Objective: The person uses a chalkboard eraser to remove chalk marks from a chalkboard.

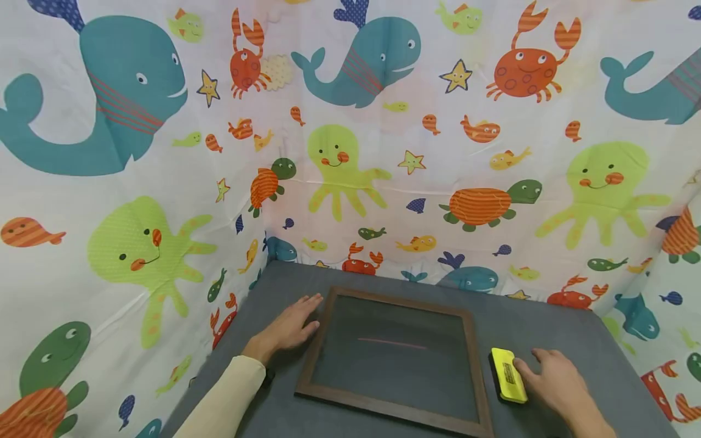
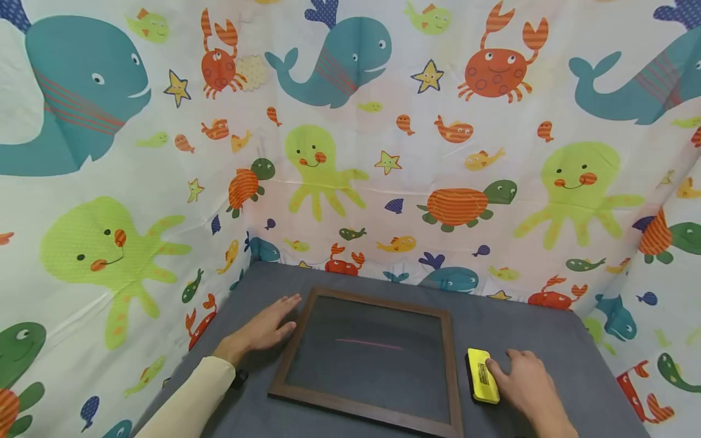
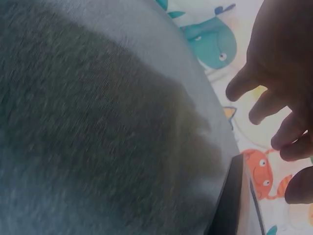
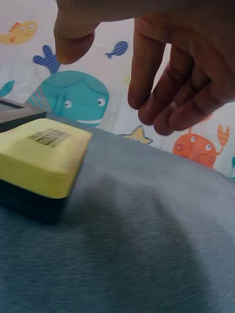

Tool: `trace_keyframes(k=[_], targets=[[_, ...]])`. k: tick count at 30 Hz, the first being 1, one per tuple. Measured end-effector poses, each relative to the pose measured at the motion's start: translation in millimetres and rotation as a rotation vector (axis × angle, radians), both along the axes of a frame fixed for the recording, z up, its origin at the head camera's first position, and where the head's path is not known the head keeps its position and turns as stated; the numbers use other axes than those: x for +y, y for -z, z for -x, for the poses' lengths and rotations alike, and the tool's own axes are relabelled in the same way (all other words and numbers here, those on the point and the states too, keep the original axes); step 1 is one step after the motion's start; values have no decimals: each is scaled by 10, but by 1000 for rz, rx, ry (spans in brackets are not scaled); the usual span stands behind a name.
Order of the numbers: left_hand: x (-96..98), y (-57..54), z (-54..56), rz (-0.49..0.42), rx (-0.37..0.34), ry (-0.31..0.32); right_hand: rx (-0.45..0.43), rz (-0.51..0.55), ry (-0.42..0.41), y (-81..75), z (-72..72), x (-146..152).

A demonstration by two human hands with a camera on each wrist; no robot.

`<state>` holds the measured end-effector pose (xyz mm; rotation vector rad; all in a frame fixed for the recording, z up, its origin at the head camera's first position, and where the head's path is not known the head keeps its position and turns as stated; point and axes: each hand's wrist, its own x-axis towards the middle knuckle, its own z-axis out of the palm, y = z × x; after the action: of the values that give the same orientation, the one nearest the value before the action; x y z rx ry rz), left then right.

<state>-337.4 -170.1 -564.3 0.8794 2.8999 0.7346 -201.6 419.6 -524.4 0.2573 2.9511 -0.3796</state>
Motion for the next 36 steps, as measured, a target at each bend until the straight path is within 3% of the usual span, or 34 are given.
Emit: trace_keyframes(k=[8, 30, 36], targets=[[-28, 79, -83, 19, -80, 26, 8, 28, -49, 103, 140, -281], [87, 157, -123, 64, -136, 56, -34, 15, 147, 367, 111, -411], [84, 152, -122, 54, -142, 59, 10, 26, 156, 291, 132, -414]])
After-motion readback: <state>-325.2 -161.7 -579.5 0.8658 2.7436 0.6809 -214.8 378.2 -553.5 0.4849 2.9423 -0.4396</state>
